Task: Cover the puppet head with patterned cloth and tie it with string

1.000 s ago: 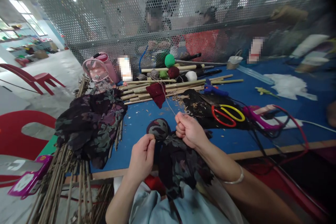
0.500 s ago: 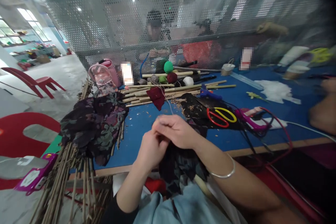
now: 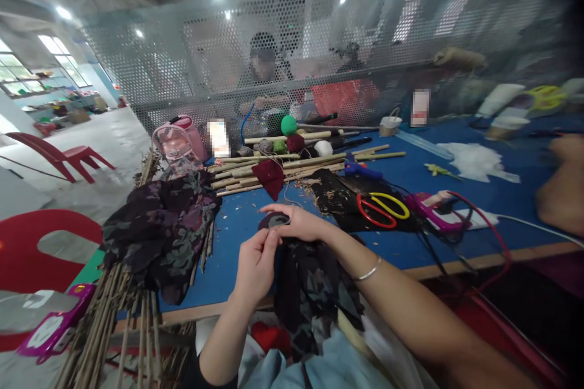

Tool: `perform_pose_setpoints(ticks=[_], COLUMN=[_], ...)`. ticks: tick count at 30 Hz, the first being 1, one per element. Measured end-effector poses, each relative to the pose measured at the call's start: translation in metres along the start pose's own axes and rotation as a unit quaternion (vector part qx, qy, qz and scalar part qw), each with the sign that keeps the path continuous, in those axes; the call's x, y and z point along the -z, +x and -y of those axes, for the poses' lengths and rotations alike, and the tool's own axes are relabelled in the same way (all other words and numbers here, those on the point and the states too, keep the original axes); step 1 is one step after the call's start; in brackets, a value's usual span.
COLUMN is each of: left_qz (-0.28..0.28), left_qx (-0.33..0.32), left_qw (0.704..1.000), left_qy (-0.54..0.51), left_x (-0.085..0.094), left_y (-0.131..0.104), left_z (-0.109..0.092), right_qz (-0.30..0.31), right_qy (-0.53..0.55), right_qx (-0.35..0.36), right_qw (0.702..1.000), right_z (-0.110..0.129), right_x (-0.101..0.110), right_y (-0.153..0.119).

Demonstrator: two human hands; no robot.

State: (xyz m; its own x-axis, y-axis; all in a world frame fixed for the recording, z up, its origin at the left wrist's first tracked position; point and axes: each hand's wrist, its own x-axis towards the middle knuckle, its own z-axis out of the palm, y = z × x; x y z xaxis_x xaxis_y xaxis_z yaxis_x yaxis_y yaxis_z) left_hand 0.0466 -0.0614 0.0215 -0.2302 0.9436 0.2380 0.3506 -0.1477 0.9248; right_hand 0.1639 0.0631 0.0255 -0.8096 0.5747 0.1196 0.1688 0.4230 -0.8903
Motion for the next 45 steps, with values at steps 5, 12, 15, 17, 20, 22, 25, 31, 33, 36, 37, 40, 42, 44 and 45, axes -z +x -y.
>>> perform_pose_setpoints(ticks=[5,12,15,17,20,22,25,31,33,36,37,40,42,44,45], left_qz=[-0.008,0.016,0.017,0.014,0.033,0.064,0.088,0.040,0.030,0.021,0.018,0.015,0.003,-0.047,-0.104], left_qx=[0.006,0.024,0.050,0.053,0.047,0.049,0.072,0.167,0.171,0.173,0.180,0.213,0.226,0.208,0.174], left_qw=[1.000,0.997,0.989,0.984,0.978,0.974,0.957,0.903,0.901,0.898,0.895,0.887,0.889,0.909,0.925], left_qy=[-0.015,-0.071,-0.136,-0.169,-0.199,-0.211,-0.267,-0.393,-0.397,-0.403,-0.407,-0.410,-0.398,-0.358,-0.322], left_x=[0.003,0.003,0.001,-0.001,-0.005,-0.006,-0.008,-0.012,-0.013,-0.013,-0.012,-0.006,-0.001,0.003,0.004], left_y=[-0.001,0.003,0.007,0.010,0.012,0.012,0.011,0.018,0.020,0.022,0.022,0.023,0.023,0.020,0.017], left_z=[0.002,0.002,-0.001,-0.004,-0.007,-0.009,-0.011,-0.016,-0.018,-0.021,-0.022,-0.025,-0.025,-0.022,-0.020], right_qz=[-0.056,-0.088,-0.201,-0.225,-0.186,-0.165,-0.126,-0.184,-0.207,-0.229,-0.230,-0.241,-0.246,-0.238,-0.231], right_qy=[0.005,-0.019,-0.038,-0.046,-0.033,0.001,0.093,-0.019,-0.104,-0.151,-0.146,-0.070,0.008,0.085,0.119], right_qx=[-0.008,0.016,0.060,0.087,0.113,0.099,0.046,0.066,0.097,0.105,0.101,0.072,0.025,-0.032,-0.059], right_qw=[0.998,0.996,0.977,0.969,0.975,0.981,0.987,0.980,0.968,0.956,0.957,0.965,0.969,0.967,0.964], right_z=[-0.001,-0.001,0.005,0.011,0.019,0.022,0.020,0.007,0.005,0.005,0.006,0.008,0.009,0.009,0.008], right_x=[-0.017,-0.012,-0.010,-0.013,-0.022,-0.026,-0.028,-0.040,-0.046,-0.050,-0.050,-0.047,-0.044,-0.042,-0.041], right_y=[0.004,-0.006,-0.029,-0.045,-0.059,-0.061,-0.058,-0.062,-0.064,-0.064,-0.064,-0.063,-0.063,-0.062,-0.061])
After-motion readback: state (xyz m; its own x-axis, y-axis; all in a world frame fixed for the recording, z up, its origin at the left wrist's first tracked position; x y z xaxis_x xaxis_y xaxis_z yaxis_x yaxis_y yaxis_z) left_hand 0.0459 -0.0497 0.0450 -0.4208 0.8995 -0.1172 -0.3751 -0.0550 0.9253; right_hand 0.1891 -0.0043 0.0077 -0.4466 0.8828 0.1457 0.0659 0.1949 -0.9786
